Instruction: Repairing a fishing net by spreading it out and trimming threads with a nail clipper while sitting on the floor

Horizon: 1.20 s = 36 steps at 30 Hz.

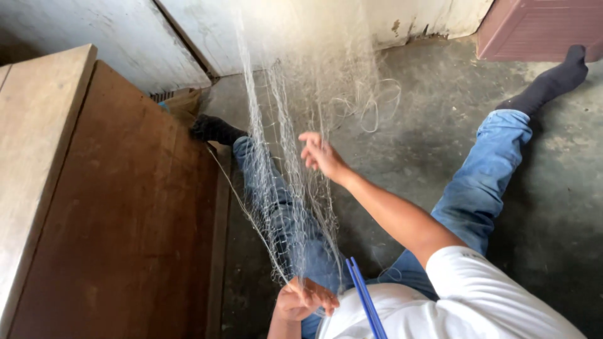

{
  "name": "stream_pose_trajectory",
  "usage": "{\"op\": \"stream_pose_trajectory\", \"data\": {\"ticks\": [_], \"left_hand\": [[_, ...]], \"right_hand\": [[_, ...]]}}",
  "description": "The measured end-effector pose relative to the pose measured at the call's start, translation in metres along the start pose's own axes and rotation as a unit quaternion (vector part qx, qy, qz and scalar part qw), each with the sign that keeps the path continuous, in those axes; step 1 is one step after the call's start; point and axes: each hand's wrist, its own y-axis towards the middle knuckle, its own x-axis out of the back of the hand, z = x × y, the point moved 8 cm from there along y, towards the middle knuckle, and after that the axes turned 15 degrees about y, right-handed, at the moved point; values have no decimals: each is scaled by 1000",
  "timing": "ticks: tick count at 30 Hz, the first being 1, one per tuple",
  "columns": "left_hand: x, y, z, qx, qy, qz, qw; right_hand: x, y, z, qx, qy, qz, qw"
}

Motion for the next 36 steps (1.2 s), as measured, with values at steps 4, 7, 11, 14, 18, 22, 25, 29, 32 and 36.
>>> {"op": "stream_pose_trajectory", "data": {"ticks": [4,7,11,14,18,22,25,29,32,36], "left_hand": [[-2,-1,-15,-17,5,-5,1000],[0,2,-26,-33,30,-10,999],[-11,14,-21,-40,54,56,996],[-11,21,-1,-5,31,44,999],[-27,22,10,16,-23,44,999],[-31,12,9,-4,2,66,998],[-30,5,16,13,-13,62,998],[-12,13,29,45,32,68,996],[64,2,69,114,-43,-108,987],[111,23,77,114,-72,-252,958]], "right_hand": [[39,-31,-21,27,234,-215,948],[50,-126,-75,11,278,-377,884],[-25,-240,-187,-312,103,-211,921],[-87,-190,-134,-114,111,69,985],[-68,-87,3,64,159,5,985],[3,-24,108,219,104,-201,949],[29,18,160,217,181,-208,936],[35,54,214,98,496,34,862],[97,29,252,141,558,73,815],[154,-18,300,195,506,141,828]]}}
